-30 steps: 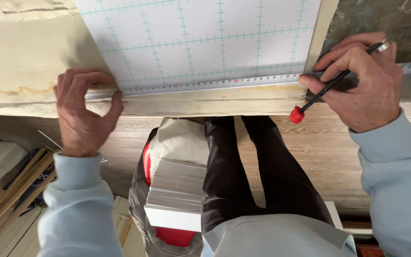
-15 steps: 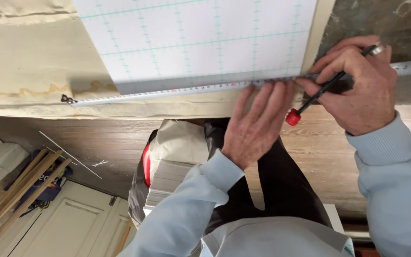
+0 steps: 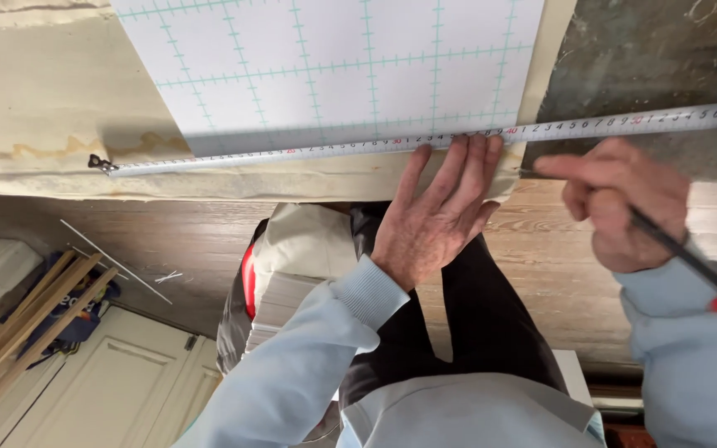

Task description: Measuring and cutting foam boards using a utility knife, ruler, and tape measure on a workbench.

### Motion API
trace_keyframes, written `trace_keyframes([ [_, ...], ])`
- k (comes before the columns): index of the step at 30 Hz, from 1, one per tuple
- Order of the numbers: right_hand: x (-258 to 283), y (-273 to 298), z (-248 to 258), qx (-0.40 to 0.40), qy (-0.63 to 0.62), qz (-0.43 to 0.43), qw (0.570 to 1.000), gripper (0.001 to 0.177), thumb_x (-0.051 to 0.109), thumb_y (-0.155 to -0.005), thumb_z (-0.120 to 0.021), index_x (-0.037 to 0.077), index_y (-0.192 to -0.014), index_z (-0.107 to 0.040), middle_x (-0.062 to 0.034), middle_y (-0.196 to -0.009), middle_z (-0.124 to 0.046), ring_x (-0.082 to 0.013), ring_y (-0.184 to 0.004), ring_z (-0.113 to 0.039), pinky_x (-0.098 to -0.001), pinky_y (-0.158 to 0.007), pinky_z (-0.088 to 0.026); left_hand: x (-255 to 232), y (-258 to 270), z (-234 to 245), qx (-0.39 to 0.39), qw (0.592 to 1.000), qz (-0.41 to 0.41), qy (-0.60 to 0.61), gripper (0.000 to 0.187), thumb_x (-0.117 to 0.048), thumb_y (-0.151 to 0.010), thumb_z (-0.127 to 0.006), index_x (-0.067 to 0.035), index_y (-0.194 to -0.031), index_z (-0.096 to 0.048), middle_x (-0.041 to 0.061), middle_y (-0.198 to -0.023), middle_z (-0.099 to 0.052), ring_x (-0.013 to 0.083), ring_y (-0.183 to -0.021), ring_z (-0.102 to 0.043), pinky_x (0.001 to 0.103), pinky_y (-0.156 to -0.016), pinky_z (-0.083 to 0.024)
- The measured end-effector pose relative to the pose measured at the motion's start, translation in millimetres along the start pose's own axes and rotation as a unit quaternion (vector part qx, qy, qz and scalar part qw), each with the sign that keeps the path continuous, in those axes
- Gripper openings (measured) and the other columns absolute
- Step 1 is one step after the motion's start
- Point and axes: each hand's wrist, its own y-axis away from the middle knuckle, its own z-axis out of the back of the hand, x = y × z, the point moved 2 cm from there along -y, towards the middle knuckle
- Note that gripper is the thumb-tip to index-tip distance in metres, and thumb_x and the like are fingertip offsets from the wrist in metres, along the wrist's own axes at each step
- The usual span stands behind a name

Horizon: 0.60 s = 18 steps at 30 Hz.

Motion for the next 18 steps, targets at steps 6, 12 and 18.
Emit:
trace_keyframes([
  [6,14.9,-23.0,-24.7,0.0,-0.063,-0.064,0.996,0.017,-0.006,-0.092,-0.065,-0.005,-0.107,-0.059,-0.0171,-0.096,-0.071,-0.0202,-0.089,-0.074,-0.0328,-0.08,-0.063,0.4,3.4,-2.0,0.022,1.0,-0.002,0.005,0.076,-0.055,-0.111,-0.059,-0.008,-0.167,-0.035,0.008,-0.162,-0.036,0.023,-0.151,-0.038,0.049,-0.126,-0.039],
  [12,0.4,-17.1,-25.0,-0.02,-0.006,-0.02,1.0,0.019,-0.005,-0.094,-0.081,-0.001,-0.104,-0.066,-0.0134,-0.1,-0.074,-0.0184,-0.093,-0.076,-0.0281,-0.083,-0.064,0.3,3.8,-2.1,0.032,0.999,-0.003,-0.009,0.079,-0.059,-0.111,-0.058,-0.011,-0.168,-0.033,0.008,-0.163,-0.034,0.0223,-0.153,-0.036,0.049,-0.127,-0.037],
  [18,-3.2,-15.8,-24.8,-0.018,0.033,-0.007,0.999,0.018,-0.005,-0.096,-0.084,-0.003,-0.106,-0.069,-0.0151,-0.099,-0.075,-0.0194,-0.09,-0.076,-0.0279,-0.081,-0.064,-0.4,4.2,-3.5,0.038,0.999,0.002,-0.021,0.081,-0.061,-0.111,-0.057,-0.013,-0.169,-0.029,0.006,-0.165,-0.032,0.0212,-0.154,-0.034,0.048,-0.129,-0.036],
])
